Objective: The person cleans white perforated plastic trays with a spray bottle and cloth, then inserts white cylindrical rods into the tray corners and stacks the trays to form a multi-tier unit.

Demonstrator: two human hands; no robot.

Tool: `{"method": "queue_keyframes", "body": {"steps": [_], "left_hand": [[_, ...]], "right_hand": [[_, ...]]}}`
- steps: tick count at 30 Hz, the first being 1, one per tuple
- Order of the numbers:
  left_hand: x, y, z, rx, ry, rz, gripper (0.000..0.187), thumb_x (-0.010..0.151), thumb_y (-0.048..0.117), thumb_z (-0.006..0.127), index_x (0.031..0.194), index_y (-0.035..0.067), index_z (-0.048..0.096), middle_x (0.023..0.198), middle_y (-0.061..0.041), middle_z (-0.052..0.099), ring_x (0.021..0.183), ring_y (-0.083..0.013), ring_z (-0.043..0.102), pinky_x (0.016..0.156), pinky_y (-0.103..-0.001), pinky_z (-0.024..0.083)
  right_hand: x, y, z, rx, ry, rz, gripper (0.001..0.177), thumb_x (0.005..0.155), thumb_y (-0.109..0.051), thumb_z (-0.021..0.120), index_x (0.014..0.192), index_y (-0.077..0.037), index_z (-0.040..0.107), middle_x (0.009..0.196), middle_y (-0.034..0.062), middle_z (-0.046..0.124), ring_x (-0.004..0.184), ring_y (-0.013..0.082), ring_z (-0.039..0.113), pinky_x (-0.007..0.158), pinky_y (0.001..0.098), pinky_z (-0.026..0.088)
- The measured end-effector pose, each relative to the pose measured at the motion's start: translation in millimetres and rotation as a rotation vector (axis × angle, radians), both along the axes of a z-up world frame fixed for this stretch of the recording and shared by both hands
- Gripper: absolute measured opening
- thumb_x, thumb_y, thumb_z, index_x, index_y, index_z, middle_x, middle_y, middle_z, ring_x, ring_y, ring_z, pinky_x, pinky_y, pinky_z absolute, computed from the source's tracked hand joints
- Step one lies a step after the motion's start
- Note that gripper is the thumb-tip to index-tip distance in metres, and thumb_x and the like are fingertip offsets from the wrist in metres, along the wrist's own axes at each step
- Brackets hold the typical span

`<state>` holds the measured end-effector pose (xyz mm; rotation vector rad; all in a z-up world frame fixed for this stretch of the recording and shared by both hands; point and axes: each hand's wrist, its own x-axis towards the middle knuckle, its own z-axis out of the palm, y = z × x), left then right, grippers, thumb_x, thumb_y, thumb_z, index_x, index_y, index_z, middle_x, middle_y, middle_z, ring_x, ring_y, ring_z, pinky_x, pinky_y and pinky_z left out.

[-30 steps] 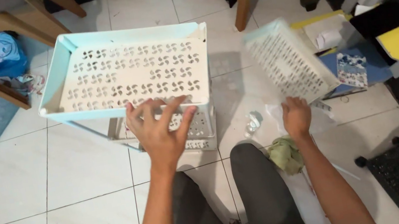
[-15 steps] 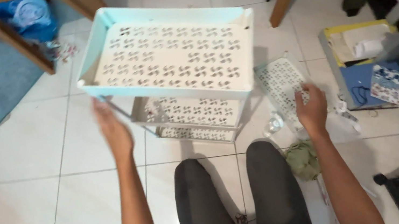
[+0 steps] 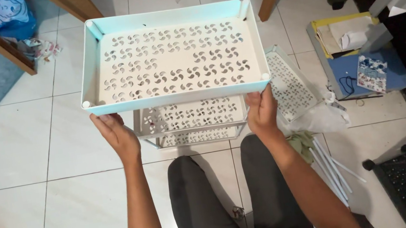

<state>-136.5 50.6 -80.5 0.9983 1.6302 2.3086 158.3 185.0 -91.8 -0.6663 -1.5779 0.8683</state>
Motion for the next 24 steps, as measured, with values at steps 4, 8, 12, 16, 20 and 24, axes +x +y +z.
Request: {"method": "queue_keyframes", "body": {"steps": [4, 8, 12, 16, 20, 24], "left_hand": [[1, -1, -19, 0.000, -0.034, -0.038, 0.041, 0.113, 0.041, 0.035, 0.134, 0.007, 0.041, 0.107, 0.001, 0.054, 0.095, -0.0092, 0.050, 0.084, -0.024, 0.042], [12, -11, -21, -0.124, -0.018, -0.042, 0.047, 0.112, 0.046, 0.037, 0.129, 0.004, 0.051, 0.092, -0.001, 0.050, 0.083, -0.0111, 0.045, 0.073, -0.028, 0.041], [67, -36, -2, -0.228, 0.198, -0.171, 0.040, 0.114, 0.039, 0.042, 0.124, 0.003, 0.057, 0.103, -0.006, 0.054, 0.095, -0.0183, 0.051, 0.086, -0.033, 0.044], [103, -51, 60, -0.173, 0.448, 0.396, 0.046, 0.098, 0.035, 0.074, 0.121, 0.001, 0.054, 0.116, -0.017, 0.052, 0.108, -0.0312, 0.051, 0.098, -0.041, 0.042], [103, -42, 116, -0.165, 0.879, 0.236, 0.042, 0.084, 0.031, 0.080, 0.111, 0.002, 0.067, 0.114, -0.015, 0.065, 0.115, -0.0354, 0.060, 0.106, -0.048, 0.040], [115, -12, 131, -0.195, 1.064, 0.227, 0.034, 0.089, 0.031, 0.086, 0.078, 0.008, 0.064, 0.073, -0.007, 0.060, 0.076, -0.0264, 0.062, 0.095, -0.040, 0.052]], "right_hand": [[1, 22, -28, 0.042, 0.022, -0.086, 0.037, 0.115, -0.026, 0.039, 0.136, 0.002, 0.048, 0.083, -0.0004, 0.055, 0.068, 0.0067, 0.048, 0.062, 0.0266, 0.042], [-3, 69, -21, -0.038, 0.108, -0.003, 0.047, 0.117, -0.031, 0.041, 0.150, 0.003, 0.044, 0.099, 0.0025, 0.057, 0.082, 0.0081, 0.048, 0.070, 0.0275, 0.042], [-11, 89, 9, 0.162, -0.115, -0.238, 0.050, 0.119, -0.022, 0.050, 0.158, 0.006, 0.035, 0.140, 0.0208, 0.048, 0.127, 0.0301, 0.044, 0.105, 0.0419, 0.036], [-33, -1, 19, 0.006, -0.113, -0.387, 0.051, 0.107, -0.010, 0.063, 0.151, 0.004, 0.041, 0.152, 0.0238, 0.048, 0.145, 0.0382, 0.046, 0.123, 0.0489, 0.034], [-72, -107, 14, 0.094, -0.179, 0.256, 0.063, 0.092, -0.016, 0.075, 0.143, 0.004, 0.043, 0.141, 0.0212, 0.055, 0.136, 0.0362, 0.053, 0.116, 0.0448, 0.039], [-111, -124, 20, -0.289, -0.245, 0.171, 0.040, 0.092, -0.021, 0.075, 0.125, -0.003, 0.062, 0.123, 0.0128, 0.070, 0.118, 0.0222, 0.071, 0.094, 0.0376, 0.055]]}}
